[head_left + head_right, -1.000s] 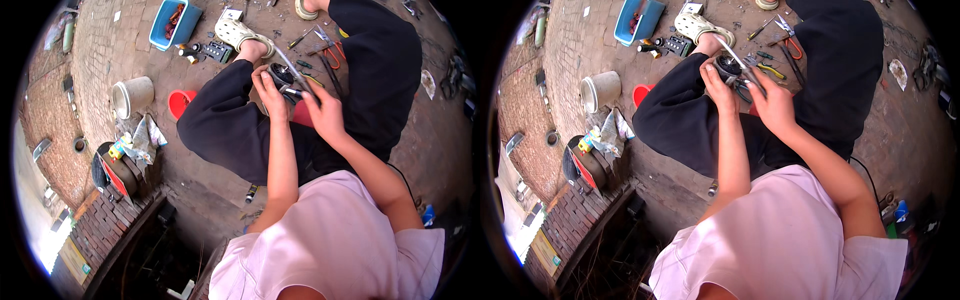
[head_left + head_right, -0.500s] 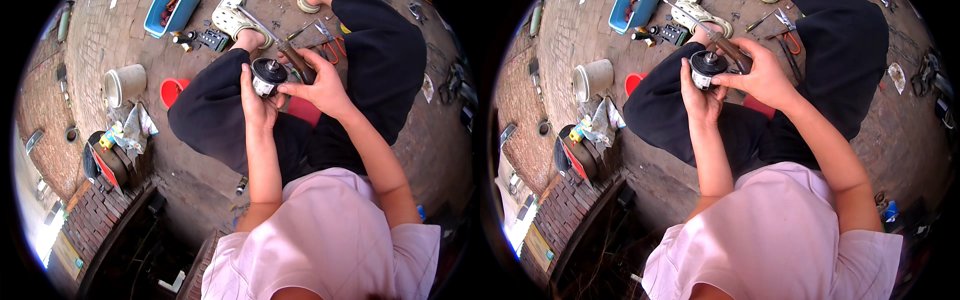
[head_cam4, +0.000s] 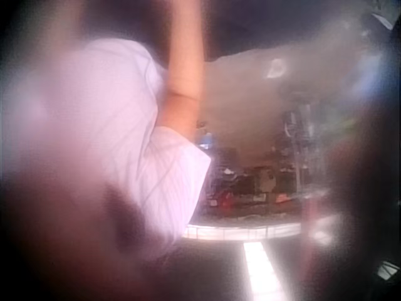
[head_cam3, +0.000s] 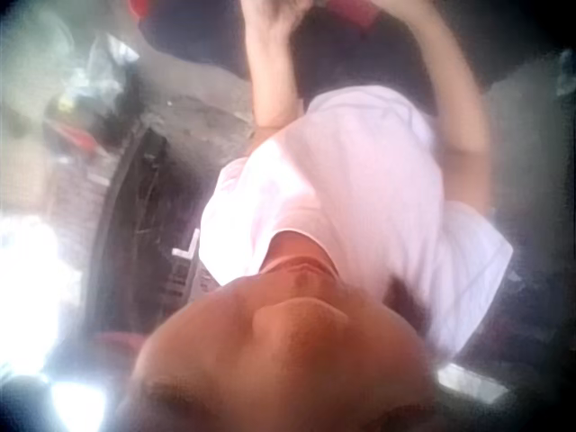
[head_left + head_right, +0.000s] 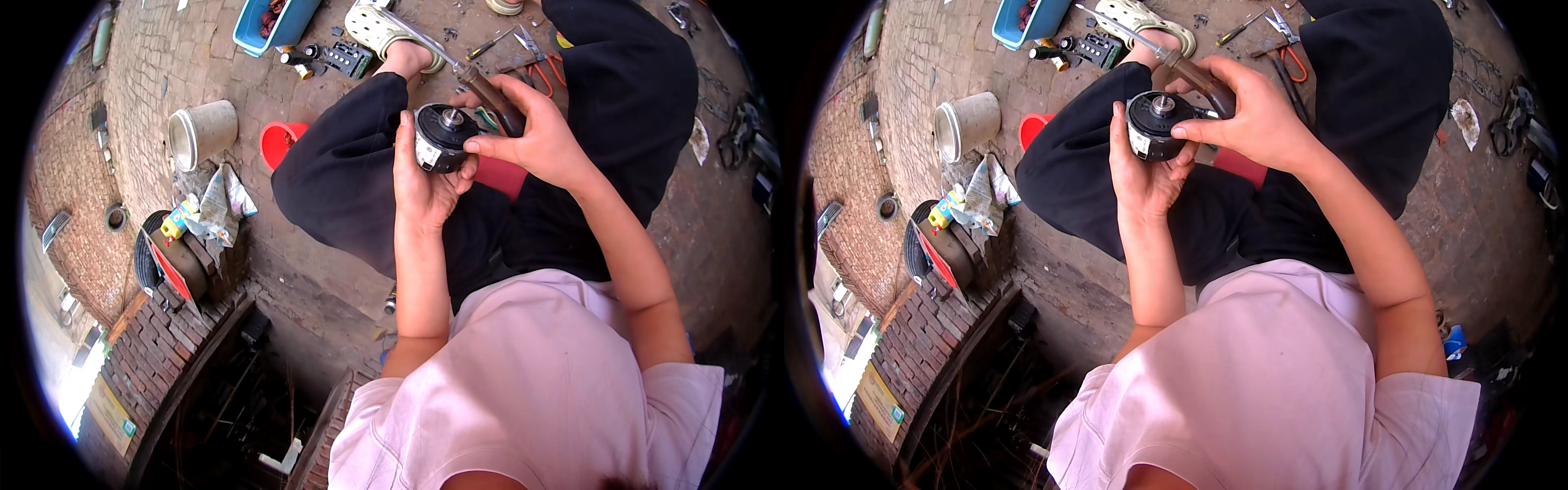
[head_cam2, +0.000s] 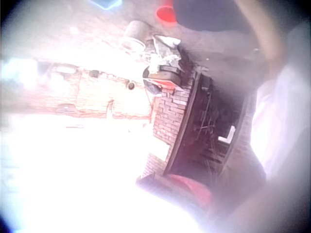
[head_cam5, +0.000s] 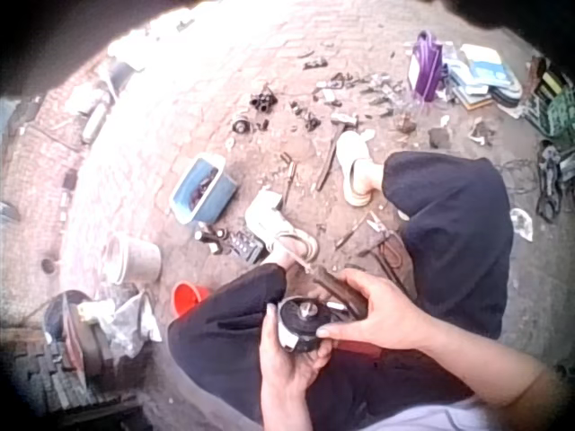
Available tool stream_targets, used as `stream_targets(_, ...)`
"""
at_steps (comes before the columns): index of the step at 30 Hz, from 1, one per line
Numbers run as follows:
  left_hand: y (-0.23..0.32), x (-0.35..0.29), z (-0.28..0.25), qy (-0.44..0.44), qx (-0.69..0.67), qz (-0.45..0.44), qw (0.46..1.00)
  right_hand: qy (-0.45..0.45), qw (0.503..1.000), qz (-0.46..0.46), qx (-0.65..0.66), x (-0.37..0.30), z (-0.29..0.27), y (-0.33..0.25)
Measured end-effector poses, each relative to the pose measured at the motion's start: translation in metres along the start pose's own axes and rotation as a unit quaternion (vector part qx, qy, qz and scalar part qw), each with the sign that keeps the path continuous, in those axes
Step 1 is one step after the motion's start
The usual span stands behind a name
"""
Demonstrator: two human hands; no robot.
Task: The person sits on a small stool and disassembles a small electric motor using a screwdriver and pliers. They remove screws, separate the housing, and extract internal components, placing parts on the ground.
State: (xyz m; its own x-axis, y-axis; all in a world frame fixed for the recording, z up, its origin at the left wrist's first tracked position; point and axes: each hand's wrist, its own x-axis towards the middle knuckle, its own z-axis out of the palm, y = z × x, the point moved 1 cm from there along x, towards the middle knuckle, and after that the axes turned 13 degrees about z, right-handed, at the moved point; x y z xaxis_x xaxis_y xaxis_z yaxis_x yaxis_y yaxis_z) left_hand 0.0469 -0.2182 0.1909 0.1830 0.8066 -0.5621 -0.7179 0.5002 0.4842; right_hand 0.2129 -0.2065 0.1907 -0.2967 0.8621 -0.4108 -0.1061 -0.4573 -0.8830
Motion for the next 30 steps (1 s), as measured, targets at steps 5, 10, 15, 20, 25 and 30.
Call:
stream_targets(5,0.000,-0.006,0.001,0.000,0.039,0.009,0.999,0.023,0.996,-0.042,-0.079,-0.005,-0.003,-0.008)
stream_targets(10,0.003,-0.012,0.000,-0.059,0.115,0.138,0.982,0.005,0.989,-0.034,-0.142,-0.012,-0.004,-0.017)
stream_targets(15,0.010,-0.019,0.006,-0.137,0.266,0.223,0.928,-0.040,0.998,-0.011,0.054,-0.014,-0.001,-0.003)
stream_targets(20,0.012,-0.024,0.027,-0.190,0.286,0.302,0.889,-0.038,0.993,0.023,0.111,-0.023,-0.001,0.002)
stream_targets(25,0.013,-0.023,0.021,-0.209,0.365,0.336,0.843,-0.025,0.993,0.044,0.106,-0.027,-0.006,0.001)
stream_targets(30,0.012,-0.018,0.024,-0.218,0.354,0.357,0.836,-0.010,0.995,0.022,0.101,-0.026,-0.006,-0.007)
